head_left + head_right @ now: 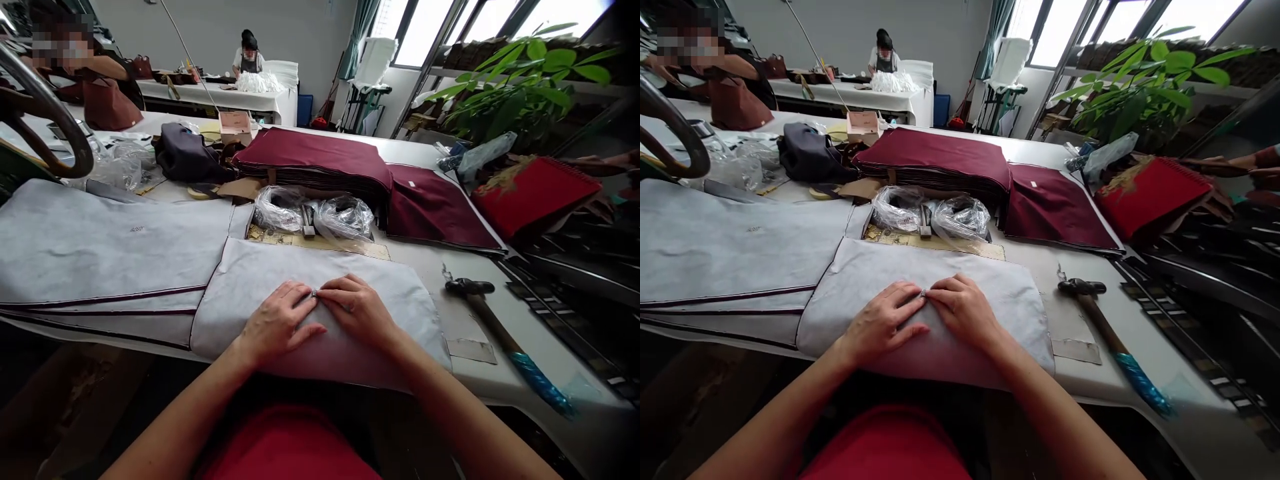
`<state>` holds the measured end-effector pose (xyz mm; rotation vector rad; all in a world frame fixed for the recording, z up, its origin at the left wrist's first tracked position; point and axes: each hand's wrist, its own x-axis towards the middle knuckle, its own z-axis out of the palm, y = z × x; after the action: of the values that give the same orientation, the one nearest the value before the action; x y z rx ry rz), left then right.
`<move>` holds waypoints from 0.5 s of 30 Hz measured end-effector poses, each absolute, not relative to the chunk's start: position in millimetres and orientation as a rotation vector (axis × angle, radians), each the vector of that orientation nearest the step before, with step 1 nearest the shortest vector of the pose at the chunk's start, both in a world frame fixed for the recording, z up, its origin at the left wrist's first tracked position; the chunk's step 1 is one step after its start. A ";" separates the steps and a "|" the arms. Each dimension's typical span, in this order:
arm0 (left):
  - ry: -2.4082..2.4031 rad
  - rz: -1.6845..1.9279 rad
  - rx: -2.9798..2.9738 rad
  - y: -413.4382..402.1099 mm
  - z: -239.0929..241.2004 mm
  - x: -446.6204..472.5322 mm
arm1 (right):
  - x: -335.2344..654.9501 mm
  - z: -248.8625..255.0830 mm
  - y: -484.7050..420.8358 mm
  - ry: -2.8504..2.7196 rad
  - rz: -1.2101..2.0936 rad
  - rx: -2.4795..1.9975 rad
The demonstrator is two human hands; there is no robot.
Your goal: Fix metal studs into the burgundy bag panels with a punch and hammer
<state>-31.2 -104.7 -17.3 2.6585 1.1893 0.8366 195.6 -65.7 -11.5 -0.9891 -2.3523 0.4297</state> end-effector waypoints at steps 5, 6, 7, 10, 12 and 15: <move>1.194 0.839 2.678 -105.7 -21.4 -32.0 | 191.9 -9.2 -63.1 -2.166 0.694 -1.077; 1.196 0.838 2.676 -105.9 -21.6 -32.1 | 191.7 -8.1 -63.3 -2.169 0.707 -1.078; 1.199 0.840 2.675 -106.0 -21.7 -32.2 | 191.7 -7.0 -63.6 -2.184 0.711 -1.071; 1.200 0.845 2.682 -106.1 -22.0 -32.3 | 191.4 -5.7 -63.7 -2.213 0.700 -1.061; 1.201 0.851 2.693 -106.1 -22.7 -32.6 | 190.9 -6.5 -63.2 -2.205 0.698 -1.067; 1.206 0.850 2.700 -106.1 -23.9 -33.0 | 189.6 -8.6 -62.0 -2.182 0.708 -1.081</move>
<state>-33.0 -106.1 -23.9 2.7001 1.2060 0.8505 189.6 -62.0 -8.6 -1.0811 -2.1822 0.7082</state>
